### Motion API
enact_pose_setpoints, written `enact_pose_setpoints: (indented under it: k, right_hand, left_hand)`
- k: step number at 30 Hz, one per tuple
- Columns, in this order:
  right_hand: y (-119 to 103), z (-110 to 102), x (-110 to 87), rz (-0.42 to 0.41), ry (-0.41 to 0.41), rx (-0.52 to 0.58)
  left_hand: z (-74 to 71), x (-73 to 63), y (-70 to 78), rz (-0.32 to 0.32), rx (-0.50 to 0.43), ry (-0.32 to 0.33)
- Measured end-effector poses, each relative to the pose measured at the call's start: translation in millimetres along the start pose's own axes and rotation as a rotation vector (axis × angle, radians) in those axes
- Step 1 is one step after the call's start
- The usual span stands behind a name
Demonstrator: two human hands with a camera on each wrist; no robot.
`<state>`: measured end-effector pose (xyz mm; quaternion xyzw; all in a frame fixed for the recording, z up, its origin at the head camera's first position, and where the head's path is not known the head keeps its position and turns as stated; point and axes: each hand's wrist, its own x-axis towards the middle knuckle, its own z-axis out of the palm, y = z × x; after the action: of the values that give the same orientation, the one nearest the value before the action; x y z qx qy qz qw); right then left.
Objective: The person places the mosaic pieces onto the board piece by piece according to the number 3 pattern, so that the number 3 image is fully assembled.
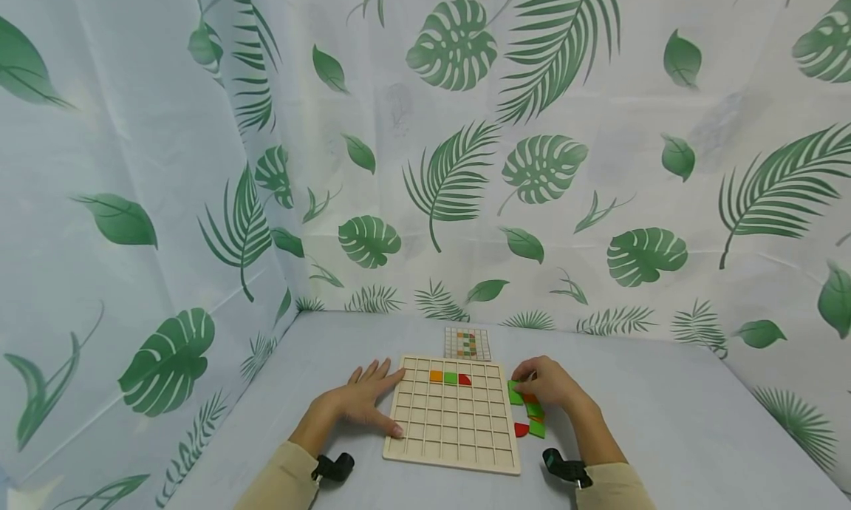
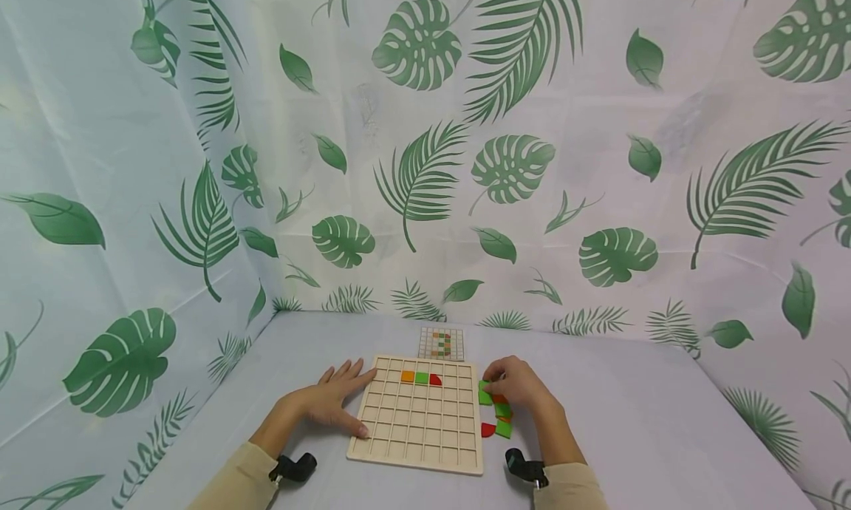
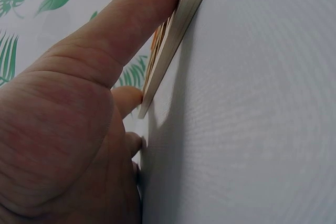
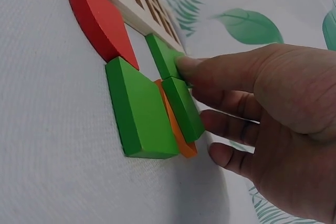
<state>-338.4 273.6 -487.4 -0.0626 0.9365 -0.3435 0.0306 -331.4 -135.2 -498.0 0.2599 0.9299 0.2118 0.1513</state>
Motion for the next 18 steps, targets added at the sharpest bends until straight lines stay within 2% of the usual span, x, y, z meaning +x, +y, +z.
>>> enact_pose_setpoints:
  k: [11, 18]
  right_hand:
    - [-0.6, -2.5, 1.4, -0.018, -0.03, 0.072]
    - [-4.0, -5.7, 2.9, -0.015, 0.027, 0.139]
  left_hand:
    - [0.3, 1.0, -0.6, -0.001, 0.001, -0.002]
    - [0.8, 1.0, -1.4, -0.002, -0.002, -0.003]
